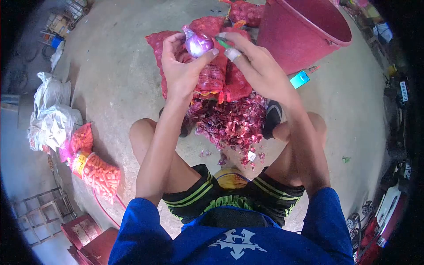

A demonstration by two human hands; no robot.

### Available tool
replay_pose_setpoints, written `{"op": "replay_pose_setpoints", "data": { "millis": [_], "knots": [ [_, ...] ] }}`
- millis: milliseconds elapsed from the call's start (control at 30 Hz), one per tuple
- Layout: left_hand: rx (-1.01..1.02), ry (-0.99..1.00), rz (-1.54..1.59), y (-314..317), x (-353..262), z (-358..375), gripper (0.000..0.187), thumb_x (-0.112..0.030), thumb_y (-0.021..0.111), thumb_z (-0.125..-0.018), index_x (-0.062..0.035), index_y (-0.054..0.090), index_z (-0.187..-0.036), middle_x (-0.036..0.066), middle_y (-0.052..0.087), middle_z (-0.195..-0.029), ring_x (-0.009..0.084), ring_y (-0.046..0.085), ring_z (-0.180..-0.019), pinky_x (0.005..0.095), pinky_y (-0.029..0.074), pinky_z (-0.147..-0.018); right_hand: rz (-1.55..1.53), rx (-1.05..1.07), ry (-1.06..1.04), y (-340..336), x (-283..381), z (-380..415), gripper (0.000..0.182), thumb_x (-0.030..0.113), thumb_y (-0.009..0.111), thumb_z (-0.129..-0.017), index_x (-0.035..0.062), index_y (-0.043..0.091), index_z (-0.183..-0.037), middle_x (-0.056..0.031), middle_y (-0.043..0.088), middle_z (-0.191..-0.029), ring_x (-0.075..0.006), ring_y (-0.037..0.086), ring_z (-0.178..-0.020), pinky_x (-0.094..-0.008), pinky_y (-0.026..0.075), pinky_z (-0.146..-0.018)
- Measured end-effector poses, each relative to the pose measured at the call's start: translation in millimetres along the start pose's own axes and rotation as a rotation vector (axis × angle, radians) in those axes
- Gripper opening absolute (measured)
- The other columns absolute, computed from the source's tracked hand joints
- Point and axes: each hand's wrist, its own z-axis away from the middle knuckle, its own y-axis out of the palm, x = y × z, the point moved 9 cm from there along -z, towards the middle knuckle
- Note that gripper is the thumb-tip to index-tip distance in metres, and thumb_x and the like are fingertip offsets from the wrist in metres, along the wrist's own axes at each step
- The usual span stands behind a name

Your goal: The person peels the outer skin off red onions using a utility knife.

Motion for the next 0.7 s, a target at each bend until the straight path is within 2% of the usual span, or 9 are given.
{"op": "replay_pose_setpoints", "data": {
  "millis": [67,200,267,400,467,567,700],
  "knots": [
    [-0.013,0.008,0.005,-1.5,-0.9,-0.6,0.072,-0.007,0.098,-0.068,-0.0024,0.054,-0.126,0.01,0.063,-0.124,0.0187,0.063,-0.111,0.0352,0.052,-0.098,0.007,0.006,-0.02,5.2,-2.2,1.4,0.043,0.013,0.057,-0.107,0.0081,0.052,-0.15,-0.0157,0.064,-0.096,-0.0257,0.061,-0.08,-0.0397,0.051,-0.08],
    [-0.04,0.054,-0.05,-3.8,-3.7,-0.6,0.068,-0.004,0.093,-0.069,-0.0029,0.053,-0.124,0.009,0.062,-0.121,0.0184,0.061,-0.11,0.0353,0.052,-0.098,-0.005,-0.016,-0.154,8.1,9.4,0.6,0.044,0.011,0.06,-0.105,0.0078,0.053,-0.149,-0.0154,0.064,-0.096,-0.0266,0.061,-0.081,-0.0402,0.051,-0.079],
    [-0.046,0.067,-0.077,-4.3,-5.5,-0.7,0.066,-0.003,0.091,-0.069,-0.0029,0.053,-0.123,0.009,0.061,-0.12,0.0183,0.061,-0.11,0.0354,0.052,-0.098,-0.001,0.073,-0.011,10.4,9.6,-0.9,0.044,0.013,0.06,-0.105,0.0038,0.051,-0.147,-0.0253,0.069,-0.114,-0.0448,0.068,-0.105,-0.0475,0.053,-0.091],
    [-0.04,0.096,-0.109,-4.6,-5.5,0.4,0.066,-0.003,0.091,-0.069,-0.0023,0.053,-0.123,0.01,0.061,-0.119,0.0187,0.061,-0.11,0.0357,0.052,-0.099,-0.011,-0.045,-0.165,11.4,9.3,-1.0,0.047,0.013,0.059,-0.105,0.0044,0.052,-0.15,-0.025,0.069,-0.116,-0.0448,0.068,-0.105,-0.0479,0.053,-0.091],
    [-0.039,0.105,-0.127,-5.6,-4.4,0.2,0.066,-0.003,0.091,-0.069,-0.002,0.054,-0.123,0.01,0.061,-0.119,0.0188,0.061,-0.11,0.0359,0.052,-0.099,0.07,-0.074,-0.256,10.9,14.4,-0.8,0.046,0.01,0.06,-0.103,0.0048,0.057,-0.149,-0.0244,0.07,-0.119,-0.0442,0.068,-0.107,-0.0473,0.053,-0.093],
    [-0.019,0.105,-0.187,-3.6,-7.2,1.0,0.068,-0.005,0.094,-0.068,-0.0012,0.054,-0.123,0.01,0.061,-0.12,0.0189,0.062,-0.11,0.0362,0.053,-0.098,0.122,-0.037,-0.21,8.6,12.6,-1.6,0.04,0.006,0.06,-0.101,0.0038,0.064,-0.141,-0.0241,0.071,-0.121,-0.0438,0.068,-0.11,-0.0464,0.053,-0.097],
    [0.093,-0.046,-0.04,7.1,-3.2,5.3,0.074,-0.009,0.097,-0.069,-0.0013,0.053,-0.128,0.011,0.062,-0.124,0.0194,0.064,-0.112,0.0367,0.055,-0.098,0.125,-0.1,-0.14,2.9,-0.9,-5.1,0.038,0.003,0.061,-0.1,0.0045,0.067,-0.137,-0.0241,0.072,-0.122,-0.0429,0.068,-0.112,-0.0454,0.053,-0.098]
  ]
}}
